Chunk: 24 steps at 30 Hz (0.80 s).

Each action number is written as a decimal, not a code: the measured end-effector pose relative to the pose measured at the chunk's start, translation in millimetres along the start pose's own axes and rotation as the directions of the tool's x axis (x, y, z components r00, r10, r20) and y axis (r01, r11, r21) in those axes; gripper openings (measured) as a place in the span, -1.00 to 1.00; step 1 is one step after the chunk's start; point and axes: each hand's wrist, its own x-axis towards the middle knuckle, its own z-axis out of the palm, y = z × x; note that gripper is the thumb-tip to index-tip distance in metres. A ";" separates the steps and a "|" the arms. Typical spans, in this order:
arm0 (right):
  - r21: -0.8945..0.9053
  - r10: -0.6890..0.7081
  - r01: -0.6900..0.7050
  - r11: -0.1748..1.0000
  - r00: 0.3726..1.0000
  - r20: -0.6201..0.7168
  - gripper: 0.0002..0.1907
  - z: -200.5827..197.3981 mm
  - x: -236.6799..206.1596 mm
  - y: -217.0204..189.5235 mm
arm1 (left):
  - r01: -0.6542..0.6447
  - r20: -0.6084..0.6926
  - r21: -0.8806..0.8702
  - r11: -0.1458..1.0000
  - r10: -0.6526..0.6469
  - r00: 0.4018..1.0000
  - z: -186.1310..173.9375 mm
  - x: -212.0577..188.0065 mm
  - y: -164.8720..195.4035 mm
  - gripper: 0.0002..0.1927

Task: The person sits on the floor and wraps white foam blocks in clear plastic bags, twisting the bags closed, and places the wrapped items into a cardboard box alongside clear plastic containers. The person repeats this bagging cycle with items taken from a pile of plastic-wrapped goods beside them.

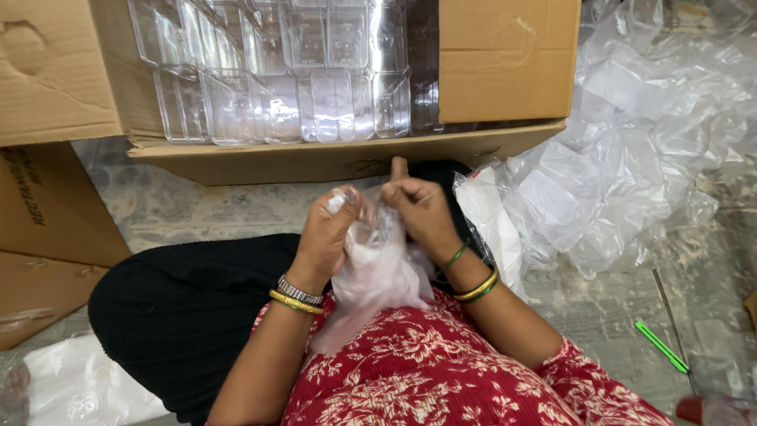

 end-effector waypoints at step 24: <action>-0.070 0.235 -0.236 0.969 0.972 -0.021 -0.47 4.8 230.9 37.2 | 0.349 -0.406 0.910 0.223 0.318 0.857 -97.3 203.3 13.2 -0.64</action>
